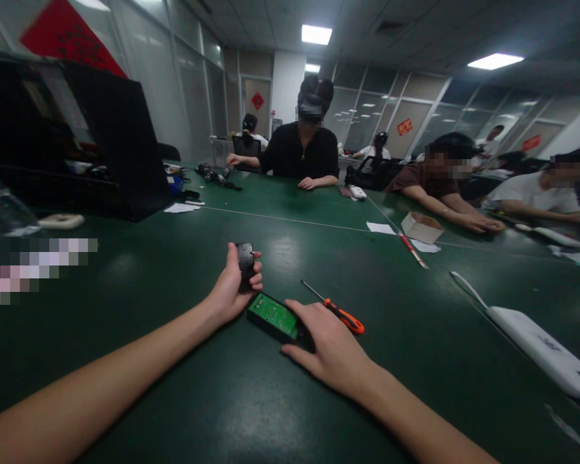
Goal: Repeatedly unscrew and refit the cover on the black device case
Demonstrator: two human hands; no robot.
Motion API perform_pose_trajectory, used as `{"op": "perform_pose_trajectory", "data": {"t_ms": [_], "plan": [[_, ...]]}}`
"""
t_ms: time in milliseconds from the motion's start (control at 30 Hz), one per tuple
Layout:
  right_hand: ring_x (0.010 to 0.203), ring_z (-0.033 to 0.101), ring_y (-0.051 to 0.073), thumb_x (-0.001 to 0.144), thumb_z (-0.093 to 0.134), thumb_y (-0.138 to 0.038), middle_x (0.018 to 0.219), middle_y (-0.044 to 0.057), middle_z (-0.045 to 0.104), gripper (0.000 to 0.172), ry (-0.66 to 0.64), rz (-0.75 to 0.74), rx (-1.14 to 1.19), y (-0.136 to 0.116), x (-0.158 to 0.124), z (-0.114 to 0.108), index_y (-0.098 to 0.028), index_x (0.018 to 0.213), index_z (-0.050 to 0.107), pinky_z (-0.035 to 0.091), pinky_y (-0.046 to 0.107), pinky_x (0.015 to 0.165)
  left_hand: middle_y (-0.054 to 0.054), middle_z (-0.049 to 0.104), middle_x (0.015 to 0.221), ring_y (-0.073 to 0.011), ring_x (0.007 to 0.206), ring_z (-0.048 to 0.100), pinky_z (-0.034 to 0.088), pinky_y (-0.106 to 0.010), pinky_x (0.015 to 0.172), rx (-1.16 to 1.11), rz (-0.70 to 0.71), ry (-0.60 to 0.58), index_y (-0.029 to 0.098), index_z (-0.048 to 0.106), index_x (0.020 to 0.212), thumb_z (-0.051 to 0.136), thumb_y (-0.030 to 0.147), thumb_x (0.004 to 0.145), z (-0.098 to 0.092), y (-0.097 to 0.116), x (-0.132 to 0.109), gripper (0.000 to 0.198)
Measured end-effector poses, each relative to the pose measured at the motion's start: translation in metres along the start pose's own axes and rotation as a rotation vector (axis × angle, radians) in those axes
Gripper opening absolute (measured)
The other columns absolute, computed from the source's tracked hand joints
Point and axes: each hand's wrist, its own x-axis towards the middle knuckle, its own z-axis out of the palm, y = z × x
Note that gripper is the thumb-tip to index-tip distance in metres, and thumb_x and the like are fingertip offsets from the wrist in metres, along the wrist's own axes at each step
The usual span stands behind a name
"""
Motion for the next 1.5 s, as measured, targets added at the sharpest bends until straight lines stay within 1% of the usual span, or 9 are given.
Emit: {"op": "perform_pose_trajectory", "data": {"t_ms": [100,233,333,467,600,867,1000,1300,1500], "plan": [[0.107,0.061,0.023,0.084,0.067,-0.022,0.122,0.008,0.064,0.054,0.084,0.013,0.066,0.004,0.0,-0.003,-0.022,0.134,0.048,0.048,0.04,0.095,0.001,0.05,0.069,-0.0062,0.047,0.042,0.036,-0.017,0.044,-0.105,-0.048,-0.046,0.01,0.059,0.101,0.038,0.055,0.096,-0.001,0.001,0.004,0.05],[0.098,0.063,0.02,0.087,0.062,-0.02,0.11,0.007,0.066,0.036,0.22,-0.018,0.106,0.01,-0.002,-0.018,-0.021,0.122,0.057,0.051,0.035,0.089,-0.005,0.056,0.077,-0.0106,0.057,0.053,0.044,-0.021,0.05,-0.151,-0.115,-0.082,0.006,0.059,0.111,0.036,0.034,0.099,0.004,0.003,-0.001,0.038],[0.094,0.063,0.019,0.087,0.062,-0.019,0.109,0.009,0.062,0.034,0.285,-0.072,0.083,0.013,-0.002,-0.026,-0.019,0.12,0.058,0.052,0.032,0.083,-0.009,0.062,0.088,-0.0156,0.07,0.062,0.05,-0.025,0.059,-0.131,-0.156,-0.097,0.009,0.06,0.116,0.036,0.027,0.098,0.008,0.003,-0.008,0.035],[0.09,0.062,0.018,0.086,0.062,-0.02,0.105,0.008,0.061,0.035,0.286,-0.09,0.07,0.013,-0.002,-0.027,-0.018,0.12,0.057,0.052,0.031,0.08,-0.011,0.065,0.11,-0.0202,0.09,0.066,0.053,-0.031,0.077,-0.076,-0.154,-0.139,0.017,0.058,0.125,0.038,0.026,0.099,0.013,0.002,-0.015,0.034],[0.087,0.062,0.018,0.086,0.062,-0.02,0.1,0.007,0.062,0.033,0.253,-0.093,0.078,0.012,-0.003,-0.024,-0.018,0.119,0.057,0.052,0.032,0.078,-0.013,0.064,0.123,-0.0226,0.103,0.064,0.05,-0.035,0.087,0.004,-0.102,-0.212,0.018,0.055,0.131,0.041,0.025,0.099,0.017,0.0,-0.022,0.036],[0.092,0.061,0.019,0.086,0.063,-0.02,0.104,0.008,0.062,0.035,0.247,-0.106,0.069,0.012,-0.004,-0.026,-0.018,0.12,0.056,0.053,0.033,0.081,-0.014,0.063,0.126,-0.025,0.11,0.06,0.047,-0.04,0.095,0.156,-0.044,-0.304,0.015,0.063,0.117,0.046,0.031,0.097,0.023,-0.009,-0.033,0.03],[0.092,0.061,0.019,0.086,0.063,-0.022,0.104,0.008,0.063,0.035,0.251,-0.104,0.061,0.011,-0.004,-0.026,-0.019,0.121,0.056,0.053,0.033,0.081,-0.013,0.062,0.128,-0.0251,0.111,0.059,0.046,-0.039,0.096,0.218,-0.022,-0.34,0.015,0.064,0.117,0.047,0.03,0.097,0.023,-0.01,-0.035,0.03],[0.092,0.063,0.019,0.086,0.061,-0.023,0.104,0.008,0.065,0.034,0.265,-0.098,0.082,0.008,-0.004,-0.028,-0.019,0.12,0.057,0.054,0.035,0.082,-0.013,0.063,0.128,-0.0269,0.113,0.058,0.044,-0.039,0.098,0.251,-0.01,-0.352,0.015,0.067,0.116,0.052,0.031,0.094,0.023,-0.012,-0.038,0.031],[0.09,0.063,0.019,0.087,0.061,-0.023,0.103,0.008,0.064,0.034,0.249,-0.087,0.072,0.008,-0.005,-0.028,-0.019,0.12,0.057,0.054,0.034,0.08,-0.012,0.061,0.13,-0.0277,0.117,0.056,0.042,-0.04,0.101,0.319,0.007,-0.375,0.017,0.066,0.119,0.048,0.033,0.096,0.018,-0.013,-0.035,0.033]]}}
